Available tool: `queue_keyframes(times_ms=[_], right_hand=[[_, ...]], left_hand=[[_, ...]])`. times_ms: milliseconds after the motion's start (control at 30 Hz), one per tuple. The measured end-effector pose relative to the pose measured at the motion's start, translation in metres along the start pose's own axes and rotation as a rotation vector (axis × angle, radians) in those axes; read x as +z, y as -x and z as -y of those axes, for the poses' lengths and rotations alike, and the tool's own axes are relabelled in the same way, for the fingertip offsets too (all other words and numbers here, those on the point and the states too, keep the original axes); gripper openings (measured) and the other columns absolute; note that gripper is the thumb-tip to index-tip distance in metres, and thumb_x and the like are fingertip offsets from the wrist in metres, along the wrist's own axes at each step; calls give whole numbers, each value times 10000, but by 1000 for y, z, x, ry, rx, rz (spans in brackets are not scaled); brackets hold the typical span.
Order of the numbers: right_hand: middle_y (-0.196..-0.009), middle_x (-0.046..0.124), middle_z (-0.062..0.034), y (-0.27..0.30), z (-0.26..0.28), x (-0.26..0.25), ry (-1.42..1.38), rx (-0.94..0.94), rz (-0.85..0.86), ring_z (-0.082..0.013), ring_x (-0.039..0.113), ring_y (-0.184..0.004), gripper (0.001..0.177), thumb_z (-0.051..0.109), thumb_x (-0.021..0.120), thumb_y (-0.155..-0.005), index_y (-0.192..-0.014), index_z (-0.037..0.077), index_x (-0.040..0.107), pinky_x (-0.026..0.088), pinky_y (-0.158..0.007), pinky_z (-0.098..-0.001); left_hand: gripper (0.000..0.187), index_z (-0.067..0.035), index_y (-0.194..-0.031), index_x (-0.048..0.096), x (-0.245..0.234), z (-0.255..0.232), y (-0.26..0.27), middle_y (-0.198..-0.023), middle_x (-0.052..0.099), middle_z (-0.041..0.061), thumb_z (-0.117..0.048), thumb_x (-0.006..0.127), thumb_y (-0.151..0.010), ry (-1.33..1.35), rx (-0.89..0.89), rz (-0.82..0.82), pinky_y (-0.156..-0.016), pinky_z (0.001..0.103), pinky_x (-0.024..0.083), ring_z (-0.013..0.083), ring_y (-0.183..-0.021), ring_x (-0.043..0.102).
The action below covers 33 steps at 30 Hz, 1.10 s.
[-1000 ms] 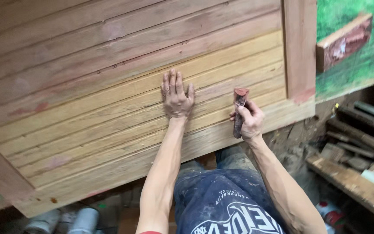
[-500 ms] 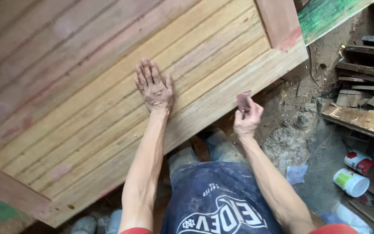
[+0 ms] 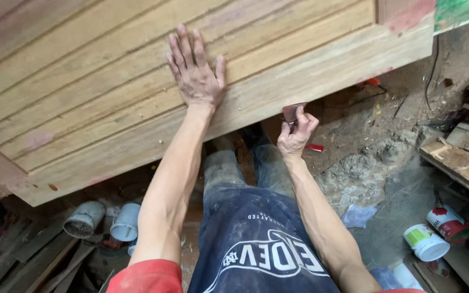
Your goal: The person applies a reddish-brown wood filler to a wooden door panel using a putty knife. They spread the filler into the grooves and along the frame, then flip the door to work on the other side.
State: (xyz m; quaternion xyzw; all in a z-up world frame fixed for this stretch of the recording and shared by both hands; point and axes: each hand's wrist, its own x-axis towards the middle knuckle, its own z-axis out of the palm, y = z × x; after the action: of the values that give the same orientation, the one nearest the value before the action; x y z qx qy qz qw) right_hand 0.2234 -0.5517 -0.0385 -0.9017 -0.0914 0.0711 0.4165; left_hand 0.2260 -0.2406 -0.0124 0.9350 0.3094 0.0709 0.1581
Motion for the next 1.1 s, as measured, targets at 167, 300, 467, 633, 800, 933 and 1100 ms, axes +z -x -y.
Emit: queue_keyframes(times_ms=[167,300,467,633,800,933,1100], right_hand=[[-1228,445,-181,29,-38,-15,280,-66,200,-326,538,-1100,579,-82,653,-812,-1349,133,654,524,-922,-425],[-1184,438,-198,29,22,-59,182,25,191,-321,517,-1061,596,9,682,-849,-1438,92,638,521,-924,-421],[-1193,454,-255,-41,104,-78,291,79,223,-355,507,-1077,590,38,669,-846,-1435,45,641,526,-889,-407],[-1177,507,-287,-69,124,-61,324,265,394,-375,517,-1112,515,29,641,-773,-1282,40,727,525,-945,-402],[-1073,615,-262,-59,148,-48,229,322,592,-339,573,-953,494,-18,684,-751,-1239,25,741,516,-807,-383],[-1010,698,-138,-77,188,-49,-147,783,903,-195,619,-660,479,-19,699,-806,-1281,42,714,501,-549,-296],[-1039,660,-177,-117,222,-21,-602,656,927,-209,676,-854,533,20,642,-876,-1387,-112,575,589,-740,-318]], left_hand=[[814,-146,-1698,169,-7,-4,8,-1761,33,111,-499,594,-1100,-15,-15,13,-1348,550,71,358,-1641,42],[804,-168,-1680,203,-2,2,0,-1754,56,76,-524,610,-1085,-35,6,-36,-1336,557,99,346,-1631,63],[784,-140,-1679,182,0,4,0,-1761,34,98,-517,568,-1111,-18,-13,-35,-1356,536,89,344,-1643,46],[803,-151,-1692,132,13,12,-2,-1769,-16,96,-551,525,-1118,-41,9,-77,-1353,521,19,306,-1640,7],[797,-171,-1682,130,15,10,7,-1763,25,39,-523,501,-1070,91,8,-170,-1376,508,17,270,-1653,27],[679,-105,-1571,377,19,8,-5,-1662,257,107,-478,530,-1024,40,-60,-46,-1296,571,138,349,-1565,215],[450,-188,-1445,535,10,91,-40,-1551,466,41,-352,560,-1027,86,-49,-281,-1267,513,308,259,-1474,439]])
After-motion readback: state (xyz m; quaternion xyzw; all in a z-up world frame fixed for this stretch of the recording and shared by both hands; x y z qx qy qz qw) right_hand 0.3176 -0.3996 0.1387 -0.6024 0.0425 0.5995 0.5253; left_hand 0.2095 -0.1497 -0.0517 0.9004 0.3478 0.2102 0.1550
